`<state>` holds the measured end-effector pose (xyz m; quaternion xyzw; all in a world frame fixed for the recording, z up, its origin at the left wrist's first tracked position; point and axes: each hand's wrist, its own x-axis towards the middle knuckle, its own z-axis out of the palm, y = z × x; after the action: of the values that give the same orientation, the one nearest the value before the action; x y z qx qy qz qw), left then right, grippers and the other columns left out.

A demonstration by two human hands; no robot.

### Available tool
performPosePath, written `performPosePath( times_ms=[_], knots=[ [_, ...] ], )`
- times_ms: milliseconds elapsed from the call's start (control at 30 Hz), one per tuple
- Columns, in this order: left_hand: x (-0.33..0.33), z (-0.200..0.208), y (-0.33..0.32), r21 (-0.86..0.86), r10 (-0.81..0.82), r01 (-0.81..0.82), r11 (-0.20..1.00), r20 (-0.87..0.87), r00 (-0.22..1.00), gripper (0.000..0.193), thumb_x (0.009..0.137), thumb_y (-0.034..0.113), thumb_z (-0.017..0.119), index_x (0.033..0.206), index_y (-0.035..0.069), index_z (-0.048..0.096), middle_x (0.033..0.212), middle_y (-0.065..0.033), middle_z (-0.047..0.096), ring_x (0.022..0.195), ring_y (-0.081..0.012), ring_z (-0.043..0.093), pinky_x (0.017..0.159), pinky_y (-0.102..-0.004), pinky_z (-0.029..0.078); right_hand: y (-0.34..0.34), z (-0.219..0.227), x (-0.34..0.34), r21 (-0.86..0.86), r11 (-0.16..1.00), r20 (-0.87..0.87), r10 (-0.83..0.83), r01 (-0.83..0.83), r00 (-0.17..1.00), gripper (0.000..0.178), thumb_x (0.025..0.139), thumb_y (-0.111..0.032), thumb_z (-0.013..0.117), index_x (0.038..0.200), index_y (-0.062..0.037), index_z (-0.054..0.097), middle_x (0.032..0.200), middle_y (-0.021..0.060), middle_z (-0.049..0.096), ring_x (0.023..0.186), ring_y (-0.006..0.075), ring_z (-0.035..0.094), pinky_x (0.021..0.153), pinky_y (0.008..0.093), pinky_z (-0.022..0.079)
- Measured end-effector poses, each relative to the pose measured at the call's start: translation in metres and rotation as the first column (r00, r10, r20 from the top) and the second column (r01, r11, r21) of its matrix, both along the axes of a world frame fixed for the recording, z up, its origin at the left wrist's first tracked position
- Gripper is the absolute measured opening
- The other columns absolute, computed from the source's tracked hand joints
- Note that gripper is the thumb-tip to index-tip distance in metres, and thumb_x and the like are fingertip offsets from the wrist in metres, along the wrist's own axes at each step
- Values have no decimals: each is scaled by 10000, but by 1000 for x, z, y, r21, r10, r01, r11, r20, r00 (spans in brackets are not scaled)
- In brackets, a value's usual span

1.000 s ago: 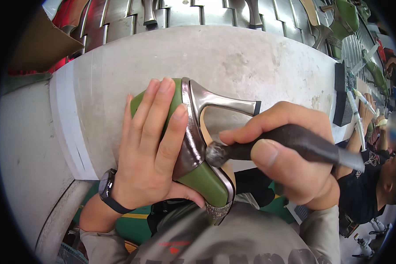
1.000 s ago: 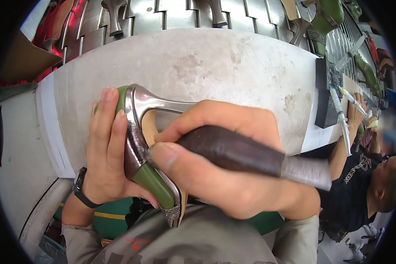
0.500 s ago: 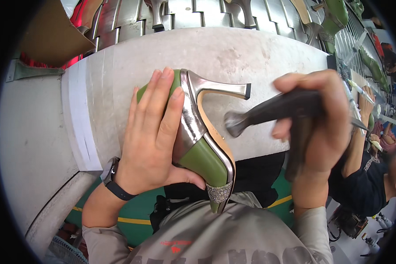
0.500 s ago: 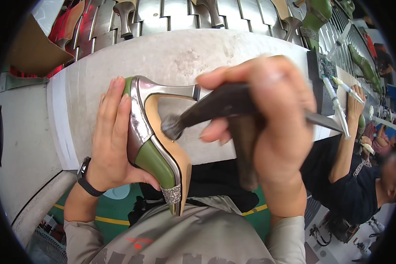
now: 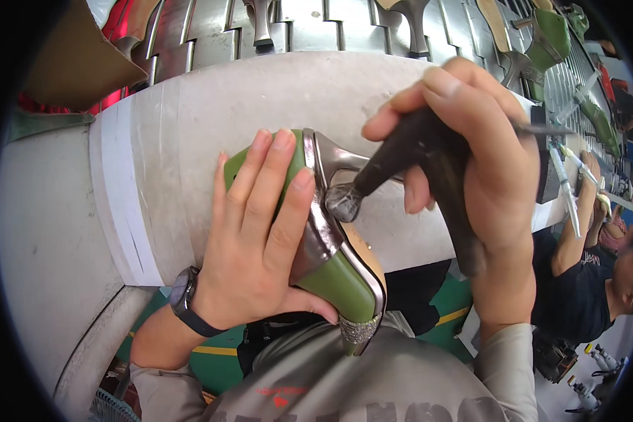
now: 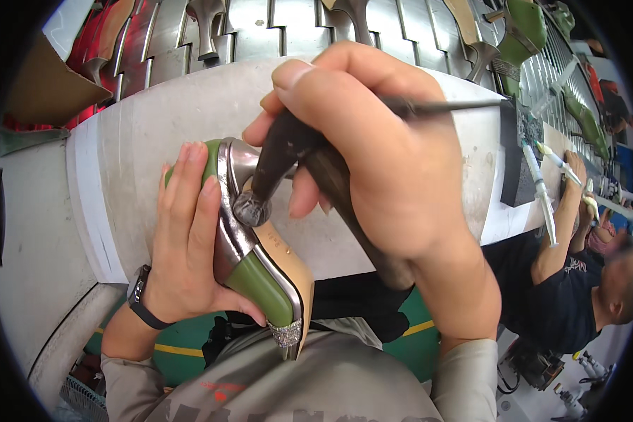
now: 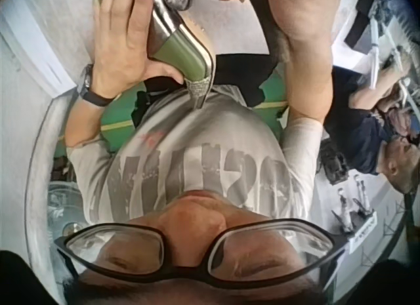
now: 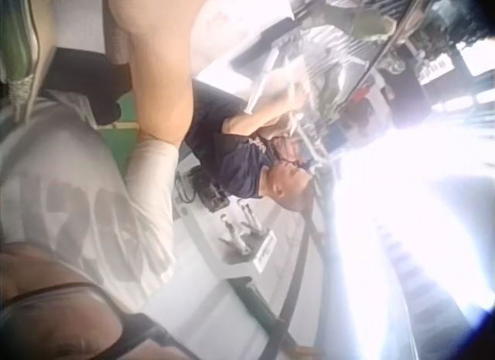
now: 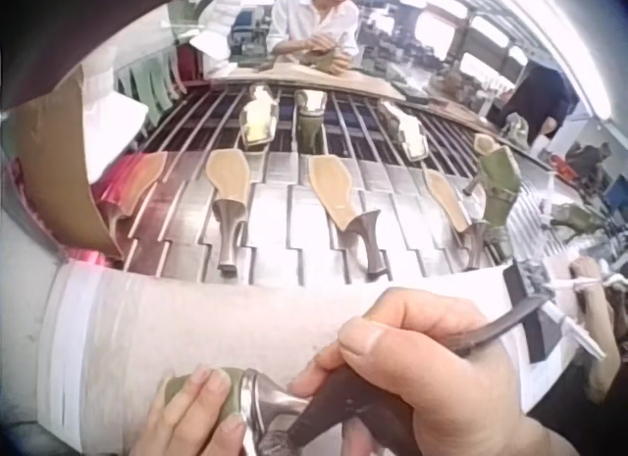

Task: The person assembles high-heeled shoes by picking shoe lasts and soles from a conveyor, pressing the soles onto the shoe uppers by hand, and hammering the edges with a hammer.

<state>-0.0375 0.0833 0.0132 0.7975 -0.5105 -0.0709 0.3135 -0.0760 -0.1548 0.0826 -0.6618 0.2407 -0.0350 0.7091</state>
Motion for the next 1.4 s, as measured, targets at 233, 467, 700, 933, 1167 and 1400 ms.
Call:
performPosePath(
  times_ms=[233,467,700,933,1167,1400],
  knots=[
    [-3,-3,4,-9,0,0,1000,33,999,1385,642,811,756,1669,3,298,1682,-361,295,1535,-567,334,1204,-723,258,-1,-3,-35,92,995,77,29,-36,997,293,1011,-252,571,901,17,606,850,253,745,423,169,561,410,256,473],
    [-2,-1,0,-42,-15,14,999,-3,1000,1435,587,780,814,1670,-2,288,1693,-358,270,1550,-569,306,1218,-718,242,-18,24,-75,154,899,477,-432,411,766,397,1163,-265,327,1201,58,557,1153,267,609,515,164,596,532,267,555],
    [-3,-2,1,-32,3,-2,999,31,1000,1452,591,768,823,1682,1,247,1693,-362,265,1552,-572,297,1227,-715,222,11,-1,-41,47,997,111,-74,69,991,332,1067,-260,526,1089,59,612,923,243,746,512,181,602,521,251,537],
    [-8,5,-2,-35,1,0,999,16,1000,1451,588,753,836,1679,-4,251,1694,-360,262,1550,-576,298,1222,-717,226,13,11,-45,272,953,271,-211,135,939,480,1132,-288,337,1129,95,625,820,175,681,594,195,667,537,261,556],
    [-8,15,-1,-36,11,-8,999,75,997,1422,570,636,913,1675,13,272,1707,-329,266,1569,-524,305,1222,-733,224,-9,-1,-58,146,988,117,41,-58,992,286,1074,-231,608,1005,35,686,917,142,763,568,135,660,493,234,501],
    [-1,42,-39,-32,-366,378,925,183,913,710,639,225,955,1253,79,629,1148,-69,677,1135,-269,686,1251,-600,330,-56,5,-117,-975,100,-169,241,-198,956,695,782,65,700,1463,-30,593,1452,288,592,1195,432,666,1005,493,548]
  ],
)
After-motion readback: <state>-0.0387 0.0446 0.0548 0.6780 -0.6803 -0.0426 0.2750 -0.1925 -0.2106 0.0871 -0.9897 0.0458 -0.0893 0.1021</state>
